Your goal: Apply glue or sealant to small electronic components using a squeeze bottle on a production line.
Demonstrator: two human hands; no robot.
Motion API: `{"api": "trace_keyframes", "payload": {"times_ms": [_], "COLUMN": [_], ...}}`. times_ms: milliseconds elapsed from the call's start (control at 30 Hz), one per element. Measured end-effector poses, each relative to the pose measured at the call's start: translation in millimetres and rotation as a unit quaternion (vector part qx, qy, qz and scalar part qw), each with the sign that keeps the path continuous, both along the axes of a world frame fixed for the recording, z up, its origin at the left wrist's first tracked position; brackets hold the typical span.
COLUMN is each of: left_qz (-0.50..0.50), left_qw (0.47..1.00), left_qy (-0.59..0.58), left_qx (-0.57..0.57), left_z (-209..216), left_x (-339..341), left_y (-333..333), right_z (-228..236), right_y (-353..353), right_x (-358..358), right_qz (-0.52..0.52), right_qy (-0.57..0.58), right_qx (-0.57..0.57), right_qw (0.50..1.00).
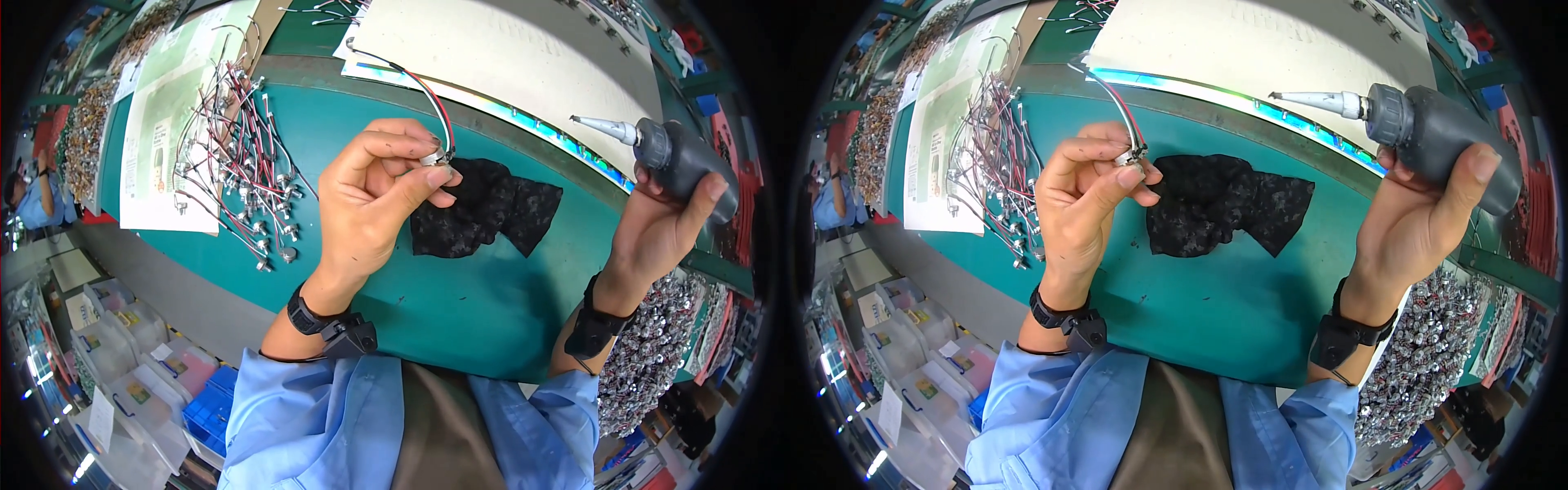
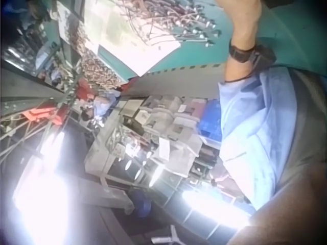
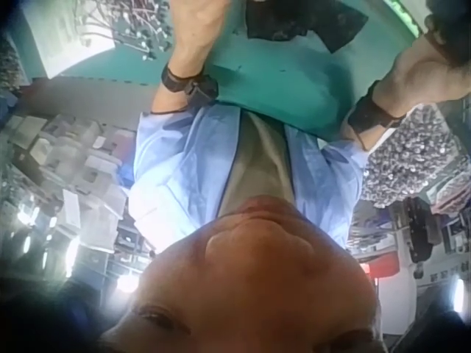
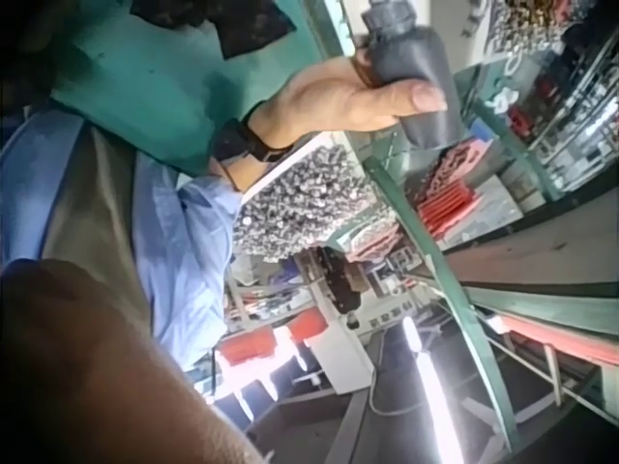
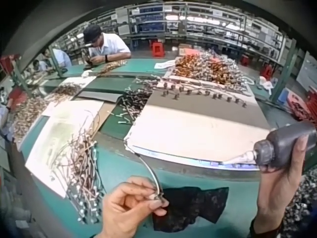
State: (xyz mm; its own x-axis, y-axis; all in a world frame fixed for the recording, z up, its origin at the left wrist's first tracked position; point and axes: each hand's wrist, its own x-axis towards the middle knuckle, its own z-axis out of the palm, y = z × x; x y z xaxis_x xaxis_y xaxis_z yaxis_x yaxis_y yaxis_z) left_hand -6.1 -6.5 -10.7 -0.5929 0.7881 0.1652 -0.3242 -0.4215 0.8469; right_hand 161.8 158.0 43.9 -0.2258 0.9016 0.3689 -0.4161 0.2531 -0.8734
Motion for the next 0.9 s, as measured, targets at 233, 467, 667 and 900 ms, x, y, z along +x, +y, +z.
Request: {"api": "trace_keyframes", "payload": {"times_ms": [233, 467, 667, 900], "left_qz": [0.022, 0.034, 0.039, 0.037], "left_qw": [0.999, 0.998, 0.997, 0.997], "left_qy": [0.029, 0.054, 0.062, 0.066], "left_qx": [-0.01, -0.017, -0.022, -0.027], "left_z": [0, 2, 2, 1], "left_x": [1, 4, 4, 6], "left_y": [-1, 0, 0, -1], "right_z": [-4, -12, -13, -16], "right_y": [-26, -44, -50, -53], "right_x": [-18, -26, -29, -31], "right_qz": [0.015, 0.022, 0.018, 0.016], "right_qy": [0.043, -0.002, -0.066, -0.066], "right_qx": [-0.007, 0.086, 0.119, 0.109], "right_qw": [0.999, 0.996, 0.991, 0.992]}}
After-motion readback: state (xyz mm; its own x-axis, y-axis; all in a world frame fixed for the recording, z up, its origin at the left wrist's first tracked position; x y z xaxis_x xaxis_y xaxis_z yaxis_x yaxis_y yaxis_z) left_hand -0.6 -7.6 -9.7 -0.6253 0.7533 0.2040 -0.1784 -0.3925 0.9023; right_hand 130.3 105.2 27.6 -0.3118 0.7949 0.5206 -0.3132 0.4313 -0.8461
